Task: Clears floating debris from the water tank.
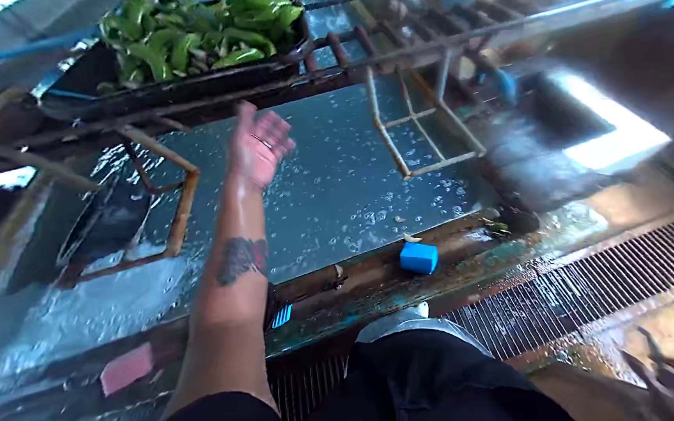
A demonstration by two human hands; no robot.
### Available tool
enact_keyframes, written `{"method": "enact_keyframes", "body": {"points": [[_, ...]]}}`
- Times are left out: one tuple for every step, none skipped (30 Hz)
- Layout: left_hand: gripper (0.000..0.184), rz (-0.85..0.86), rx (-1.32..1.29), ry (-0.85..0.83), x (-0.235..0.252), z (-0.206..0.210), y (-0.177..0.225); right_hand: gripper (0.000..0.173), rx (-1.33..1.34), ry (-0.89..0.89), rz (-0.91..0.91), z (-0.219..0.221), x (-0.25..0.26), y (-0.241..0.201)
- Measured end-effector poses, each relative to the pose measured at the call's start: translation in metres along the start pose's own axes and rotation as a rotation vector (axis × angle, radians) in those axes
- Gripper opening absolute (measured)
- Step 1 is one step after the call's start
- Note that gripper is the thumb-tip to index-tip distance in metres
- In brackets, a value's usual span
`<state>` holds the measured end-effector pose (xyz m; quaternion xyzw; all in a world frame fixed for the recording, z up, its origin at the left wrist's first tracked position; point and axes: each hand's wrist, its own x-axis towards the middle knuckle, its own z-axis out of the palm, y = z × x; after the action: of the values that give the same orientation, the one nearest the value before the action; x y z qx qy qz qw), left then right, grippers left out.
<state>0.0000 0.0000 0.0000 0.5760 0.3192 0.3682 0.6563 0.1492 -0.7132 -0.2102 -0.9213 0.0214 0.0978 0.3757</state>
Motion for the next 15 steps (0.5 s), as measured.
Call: {"method": "enact_keyframes", "body": {"points": [[0.05, -0.144, 0.117, -0.073, -0.006, -0.01, -0.033, 0.062, -0.062, -0.12, -0.05, 0.03, 0.018, -0.026], [0.049, -0.279, 0.209, -0.12, -0.013, -0.023, -0.071, 0.066, -0.116, -0.189, -0.117, 0.063, 0.04, -0.044], [0.049, -0.389, 0.303, -0.135, -0.022, -0.04, -0.11, 0.065, -0.202, -0.251, -0.179, 0.094, 0.058, -0.066], [0.046, -0.47, 0.429, -0.134, -0.035, -0.058, -0.147, 0.063, -0.289, -0.322, -0.221, 0.122, 0.072, -0.092], [0.045, -0.535, 0.607, -0.168, -0.048, -0.075, -0.181, 0.06, -0.376, -0.388, -0.257, 0.148, 0.084, -0.118], [0.047, -0.576, 0.832, -0.244, -0.06, -0.093, -0.211, 0.055, -0.454, -0.441, -0.299, 0.172, 0.096, -0.139], [0.05, -0.603, 1.045, -0.324, -0.075, -0.11, -0.237, 0.048, -0.515, -0.48, -0.343, 0.194, 0.107, -0.155], [0.051, -0.628, 1.19, -0.37, -0.092, -0.122, -0.255, 0.042, -0.556, -0.508, -0.393, 0.212, 0.115, -0.165], [0.051, -0.65, 1.255, -0.375, -0.111, -0.129, -0.265, 0.036, -0.585, -0.529, -0.448, 0.226, 0.121, -0.171], [0.051, -0.665, 1.269, -0.354, -0.127, -0.134, -0.271, 0.036, -0.616, -0.561, -0.492, 0.237, 0.125, -0.18], [0.051, -0.657, 1.271, -0.318, -0.137, -0.14, -0.274, 0.039, -0.67, -0.613, -0.511, 0.247, 0.127, -0.196], [0.052, -0.643, 1.277, -0.287, -0.141, -0.144, -0.274, 0.044, -0.756, -0.69, -0.496, 0.256, 0.125, -0.216], [0.051, -0.623, 1.291, -0.28, -0.148, -0.148, -0.278, 0.047, -0.843, -0.758, -0.498, 0.265, 0.13, -0.223], [0.05, -0.61, 1.311, -0.298, -0.156, -0.153, -0.286, 0.047, -0.923, -0.814, -0.509, 0.276, 0.14, -0.217], [0.049, -0.604, 1.325, -0.326, -0.163, -0.157, -0.294, 0.047, -0.984, -0.85, -0.527, 0.287, 0.151, -0.208]]}}
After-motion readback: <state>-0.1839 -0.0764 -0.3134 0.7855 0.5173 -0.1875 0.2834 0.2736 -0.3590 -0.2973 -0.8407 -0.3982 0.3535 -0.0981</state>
